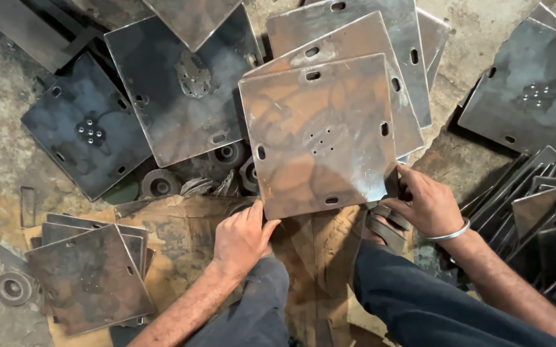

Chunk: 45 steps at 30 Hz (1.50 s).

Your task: Inspecting and sorting square metal plates on a workshop floor.

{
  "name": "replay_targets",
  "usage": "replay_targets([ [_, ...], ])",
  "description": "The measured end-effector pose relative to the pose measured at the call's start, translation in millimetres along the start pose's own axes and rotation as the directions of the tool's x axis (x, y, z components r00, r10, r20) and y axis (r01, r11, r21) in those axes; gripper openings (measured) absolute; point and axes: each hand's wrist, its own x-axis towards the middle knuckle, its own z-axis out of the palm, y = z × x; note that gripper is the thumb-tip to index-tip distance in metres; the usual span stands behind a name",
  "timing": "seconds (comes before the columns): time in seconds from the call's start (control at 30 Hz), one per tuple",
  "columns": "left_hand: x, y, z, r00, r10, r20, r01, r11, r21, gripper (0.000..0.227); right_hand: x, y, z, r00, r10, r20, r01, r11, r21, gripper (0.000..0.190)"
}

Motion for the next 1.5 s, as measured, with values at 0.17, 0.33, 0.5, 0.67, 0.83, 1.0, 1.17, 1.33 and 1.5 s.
replay_targets([
  [0.17, 2.3, 0.1, -5.9, 0.998, 0.021, -0.052, -0.022, 0.999, -0.025, 0.049, -4.4, -6.9, 1.7, 0.999, 0.043, -0.024, -0.043, 0.999, -0.003, 0.065],
  [0.33, 3.7, -2.6, 2.6, 0.998, 0.064, -0.026, -0.064, 0.998, -0.004, 0.047, -7.6, -3.7, 4.7, 0.997, 0.034, -0.065, -0.035, 0.999, -0.023, 0.06],
  [0.5, 1.8, 0.2, 7.9, 0.998, 0.011, 0.061, -0.015, 0.998, 0.057, 0.042, -11.0, -3.1, 5.1, 0.996, 0.0, -0.085, -0.002, 1.0, -0.025, 0.058],
  [0.67, -1.4, 1.0, 13.9, 1.0, -0.003, 0.022, 0.001, 0.997, 0.075, 0.045, -11.9, -7.9, 3.2, 0.996, 0.003, -0.094, -0.006, 1.0, -0.03, 0.056],
  [0.83, 0.8, 3.4, 11.1, 0.999, -0.012, 0.032, 0.01, 0.998, 0.066, 0.044, -16.0, -3.5, 6.7, 0.993, -0.011, -0.115, 0.005, 0.999, -0.048, 0.053],
  [1.0, -4.0, 4.8, 13.2, 0.999, -0.039, -0.02, 0.039, 0.999, 0.012, 0.044, -21.9, 7.7, 12.2, 0.993, 0.047, -0.109, -0.05, 0.998, -0.031, 0.047],
  [1.17, -5.2, 9.8, 3.2, 0.995, -0.039, -0.092, 0.042, 0.999, 0.03, 0.045, -16.8, -3.5, 3.3, 0.995, 0.007, -0.103, -0.013, 0.998, -0.056, 0.049],
  [1.33, 4.1, 9.9, 4.6, 0.999, -0.014, -0.043, 0.016, 0.999, 0.037, 0.042, -14.7, 3.6, 5.5, 0.997, 0.013, -0.073, -0.016, 0.999, -0.042, 0.048],
  [1.5, 3.0, 1.5, 9.3, 0.999, -0.034, 0.032, 0.031, 0.996, 0.087, 0.035, -17.2, 1.8, 11.2, 0.995, -0.026, -0.091, 0.019, 0.996, -0.084, 0.042],
])
